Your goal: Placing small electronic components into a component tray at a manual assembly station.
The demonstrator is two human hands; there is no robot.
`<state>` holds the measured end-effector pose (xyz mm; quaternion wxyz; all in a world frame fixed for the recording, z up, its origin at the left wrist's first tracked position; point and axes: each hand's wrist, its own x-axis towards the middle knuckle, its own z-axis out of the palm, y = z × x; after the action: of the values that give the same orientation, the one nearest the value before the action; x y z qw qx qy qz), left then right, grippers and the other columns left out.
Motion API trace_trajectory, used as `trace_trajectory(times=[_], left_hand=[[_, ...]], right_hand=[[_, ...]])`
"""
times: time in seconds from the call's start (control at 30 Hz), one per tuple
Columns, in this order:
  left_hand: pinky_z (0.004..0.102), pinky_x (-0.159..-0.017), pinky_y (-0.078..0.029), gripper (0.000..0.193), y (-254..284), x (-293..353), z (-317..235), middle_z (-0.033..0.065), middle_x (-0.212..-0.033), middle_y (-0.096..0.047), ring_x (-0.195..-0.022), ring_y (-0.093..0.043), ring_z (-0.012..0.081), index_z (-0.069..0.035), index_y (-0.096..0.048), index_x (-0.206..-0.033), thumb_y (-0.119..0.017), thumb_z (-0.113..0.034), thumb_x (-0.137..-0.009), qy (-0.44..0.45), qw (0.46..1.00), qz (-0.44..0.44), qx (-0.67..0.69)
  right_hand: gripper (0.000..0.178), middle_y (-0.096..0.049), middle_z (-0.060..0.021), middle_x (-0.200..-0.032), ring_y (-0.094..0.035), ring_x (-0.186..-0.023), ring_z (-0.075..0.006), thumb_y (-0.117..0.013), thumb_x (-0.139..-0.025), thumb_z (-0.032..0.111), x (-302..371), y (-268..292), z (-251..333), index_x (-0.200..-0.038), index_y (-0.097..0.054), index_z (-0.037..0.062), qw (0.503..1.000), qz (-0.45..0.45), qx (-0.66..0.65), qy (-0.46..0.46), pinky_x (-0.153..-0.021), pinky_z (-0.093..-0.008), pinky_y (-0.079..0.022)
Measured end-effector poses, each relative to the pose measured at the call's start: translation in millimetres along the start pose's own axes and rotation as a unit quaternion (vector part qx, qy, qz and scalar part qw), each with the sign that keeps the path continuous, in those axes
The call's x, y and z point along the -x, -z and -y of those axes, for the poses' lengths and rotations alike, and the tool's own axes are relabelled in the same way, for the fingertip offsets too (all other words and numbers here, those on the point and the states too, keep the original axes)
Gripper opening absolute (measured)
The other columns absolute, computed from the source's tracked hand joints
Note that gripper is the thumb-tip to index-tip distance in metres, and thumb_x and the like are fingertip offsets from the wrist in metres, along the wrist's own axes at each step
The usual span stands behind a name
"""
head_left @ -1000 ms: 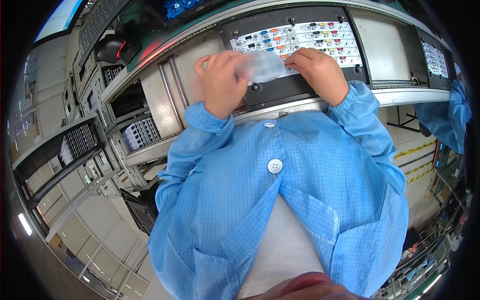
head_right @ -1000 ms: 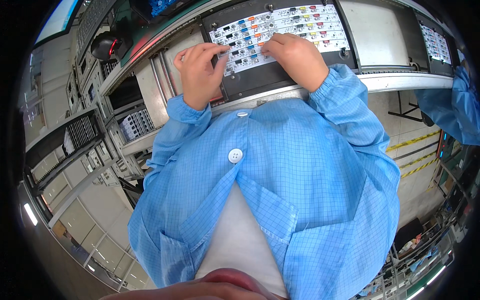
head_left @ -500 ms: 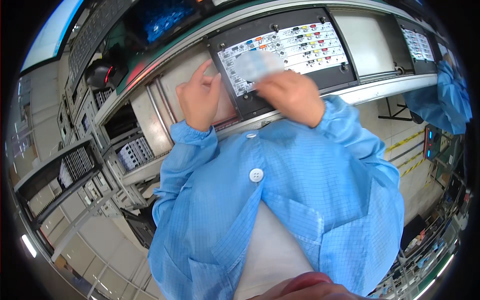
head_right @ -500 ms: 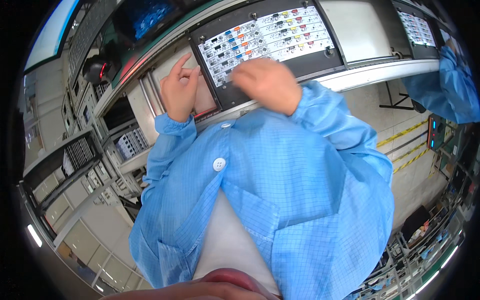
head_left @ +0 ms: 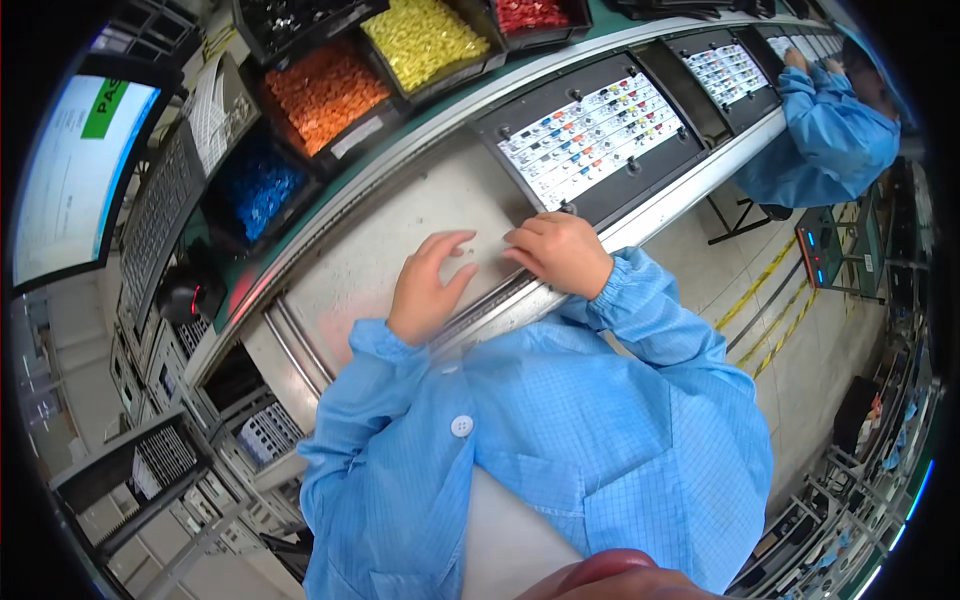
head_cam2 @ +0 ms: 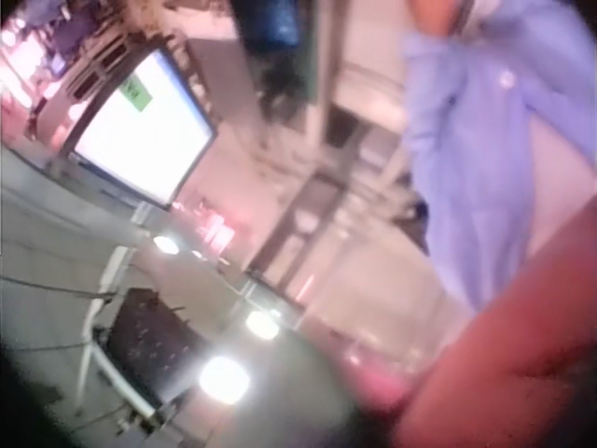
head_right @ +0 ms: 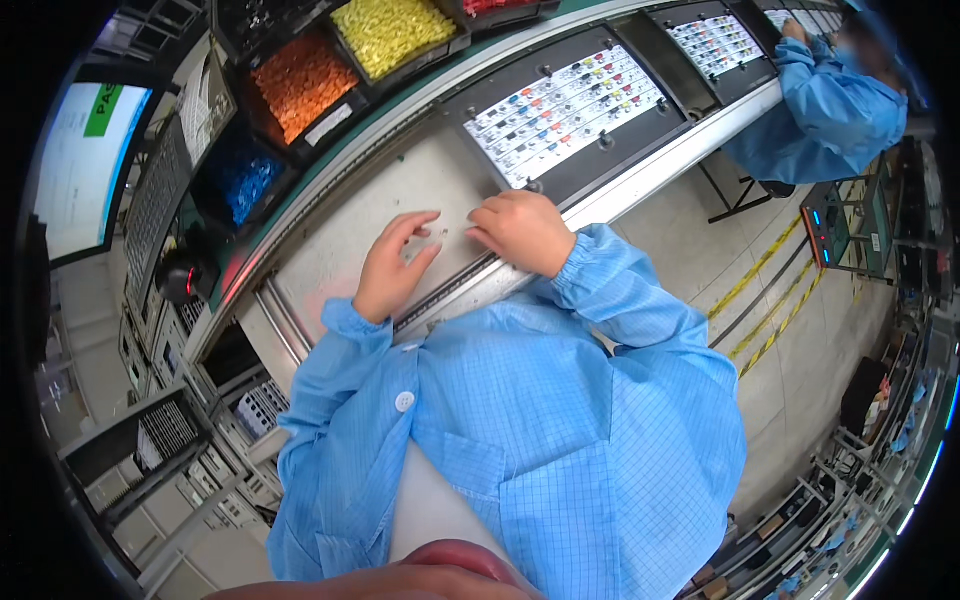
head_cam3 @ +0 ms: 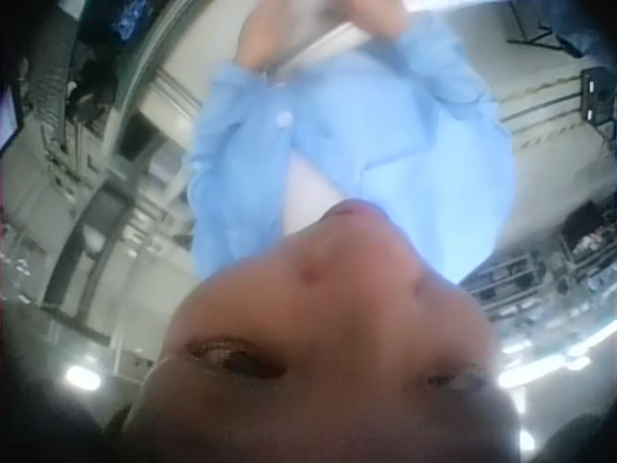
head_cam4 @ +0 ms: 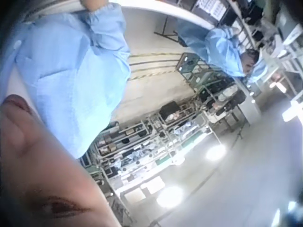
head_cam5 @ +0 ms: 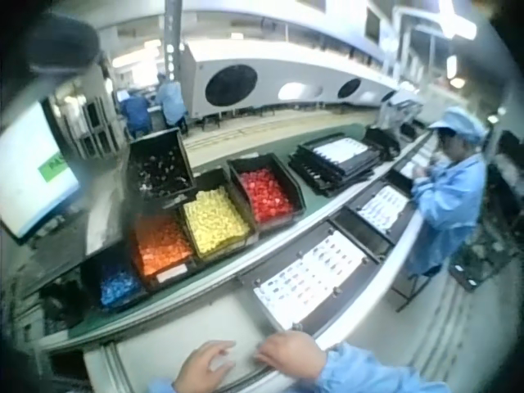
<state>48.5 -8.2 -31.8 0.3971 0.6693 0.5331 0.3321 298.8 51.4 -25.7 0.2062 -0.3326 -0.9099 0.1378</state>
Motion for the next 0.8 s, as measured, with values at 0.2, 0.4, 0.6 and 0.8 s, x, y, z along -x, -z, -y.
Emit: trace_trajectory(times=[0.2,0.4,0.6,0.8], left_hand=[[0.0353,-0.094,-0.054,0.038,26.4,41.3,15.6,0.0095,-0.125,-0.069,-0.108,-0.069,0.0227,-0.007,-0.069,-0.130,-0.074,-0.009,-0.093,0.061,0.998,-0.025,0.017],[0.0346,-0.097,-0.050,0.035,67.8,133.6,28.0,0.0087,-0.123,-0.069,-0.109,-0.068,0.0207,-0.007,-0.070,-0.129,-0.073,-0.011,-0.095,0.134,0.983,-0.121,0.014],[0.0379,-0.094,-0.053,0.027,43.9,270.3,4.9,0.0114,-0.118,-0.071,-0.107,-0.069,0.0245,-0.006,-0.072,-0.124,-0.069,-0.009,-0.097,0.169,0.939,-0.296,-0.043],[0.0455,-0.095,-0.053,0.025,113.4,459.2,-18.6,0.0167,-0.114,-0.072,-0.109,-0.067,0.0402,-0.007,-0.075,-0.116,-0.074,-0.015,-0.093,0.216,0.782,-0.500,-0.304]], right_hand=[[0.017,-0.070,-0.0104,-0.087,-0.069,-0.084,-0.0328,-0.076,-0.092,0.023,1.9,23.3,-19.9,-0.099,-0.073,0.0081,0.991,-0.030,0.082,-0.097,-0.078,-0.0428,-0.057],[0.025,-0.073,-0.0112,-0.089,-0.070,-0.089,-0.0327,-0.077,-0.091,0.031,-23.2,-11.9,18.0,-0.106,-0.076,0.0106,0.976,0.041,0.170,-0.131,-0.109,-0.0495,-0.047],[0.021,-0.077,-0.0124,-0.099,-0.071,-0.096,-0.0346,-0.078,-0.091,0.023,-6.4,-15.7,53.6,-0.106,-0.077,0.0087,0.996,0.053,0.055,0.045,-0.107,-0.0506,-0.049],[0.012,-0.075,-0.0158,-0.096,-0.072,-0.088,-0.0355,-0.075,-0.095,0.014,33.1,-58.2,143.4,-0.102,-0.077,0.0037,0.975,0.167,-0.118,0.085,-0.081,-0.0425,-0.056]])
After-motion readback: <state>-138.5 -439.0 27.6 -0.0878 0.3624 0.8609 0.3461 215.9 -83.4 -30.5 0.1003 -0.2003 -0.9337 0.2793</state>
